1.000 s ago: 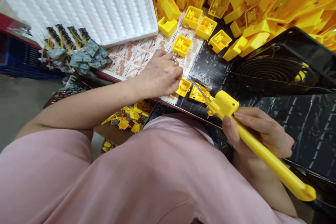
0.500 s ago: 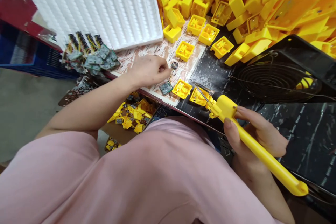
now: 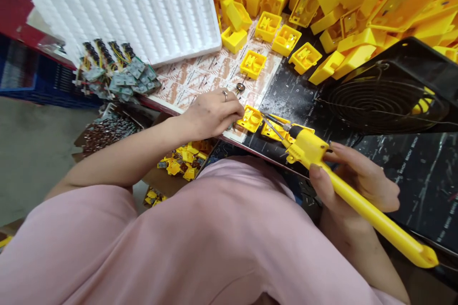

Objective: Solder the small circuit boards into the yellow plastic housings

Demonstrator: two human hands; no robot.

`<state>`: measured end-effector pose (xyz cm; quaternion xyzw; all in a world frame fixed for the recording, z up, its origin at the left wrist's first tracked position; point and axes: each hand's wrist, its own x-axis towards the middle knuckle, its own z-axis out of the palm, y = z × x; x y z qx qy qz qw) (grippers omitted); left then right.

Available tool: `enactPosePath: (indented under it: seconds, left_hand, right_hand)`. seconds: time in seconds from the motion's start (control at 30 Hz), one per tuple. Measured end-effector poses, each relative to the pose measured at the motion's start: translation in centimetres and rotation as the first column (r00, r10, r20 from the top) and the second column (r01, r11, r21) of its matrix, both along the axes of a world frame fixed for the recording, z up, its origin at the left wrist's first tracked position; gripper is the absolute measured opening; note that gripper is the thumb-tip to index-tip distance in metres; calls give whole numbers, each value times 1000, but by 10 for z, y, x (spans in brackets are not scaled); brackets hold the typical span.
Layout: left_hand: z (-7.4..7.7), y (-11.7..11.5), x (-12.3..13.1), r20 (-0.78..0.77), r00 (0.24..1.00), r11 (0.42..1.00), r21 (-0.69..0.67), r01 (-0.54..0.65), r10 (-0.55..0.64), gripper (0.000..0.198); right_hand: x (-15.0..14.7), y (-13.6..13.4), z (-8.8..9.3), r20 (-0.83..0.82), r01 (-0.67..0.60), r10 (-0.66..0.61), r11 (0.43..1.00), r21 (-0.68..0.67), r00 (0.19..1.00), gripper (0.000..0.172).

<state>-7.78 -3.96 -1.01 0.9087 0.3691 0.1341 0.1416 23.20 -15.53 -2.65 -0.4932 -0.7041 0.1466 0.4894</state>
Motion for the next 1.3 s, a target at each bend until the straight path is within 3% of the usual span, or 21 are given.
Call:
enactPosePath:
  seconds: [0.07, 0.17, 0.3, 0.4, 0.53, 0.73, 0.9, 0.97, 1.1, 1.3]
  left_hand:
    - [-4, 0, 3, -16, 999, 1000, 10, 29, -29, 30]
    - [-3, 2, 5, -16, 999, 999, -23, 32, -33, 26]
    - [7, 2, 10, -103, 995, 998, -69, -6, -1, 25]
    - [16, 0, 17, -206, 978, 996, -73, -46, 30, 25]
    - [22, -1, 26, -323, 946, 998, -36, -59, 44, 26]
    - [23, -1, 32, -397, 918, 999, 36, -10, 23, 29]
    - [27, 1, 35, -406, 914, 1000, 30, 11, 2, 29]
    - [29, 2, 35, -390, 921, 1000, 3, 1, 1, 29]
    - [31, 3, 36, -434, 901, 1000, 6, 7, -4, 28]
    - [37, 3, 39, -495, 869, 1000, -7, 0, -4, 31]
  right_hand:
    - [-4, 0, 7, 65, -29, 23, 995, 93, 998, 65]
    - [-9, 1, 16, 91, -70, 65, 996, 50, 994, 65]
    - [-13, 10, 20, 87, -209, 201, 972, 102, 976, 44]
    - [-15, 20, 26, 175, -300, 272, 941, 158, 946, 26]
    - [-18, 28, 35, 255, -343, 289, 918, 202, 923, 29]
    - [-20, 28, 40, 322, -398, 333, 904, 158, 886, 26]
    - [-21, 25, 58, 441, -480, 408, 875, 59, 799, 19]
    - [-16, 23, 63, 410, -474, 416, 879, 48, 812, 17]
    - [-4, 16, 60, 377, -348, 334, 937, -31, 864, 11]
    - [-8, 15, 50, 355, -349, 330, 937, -10, 875, 8]
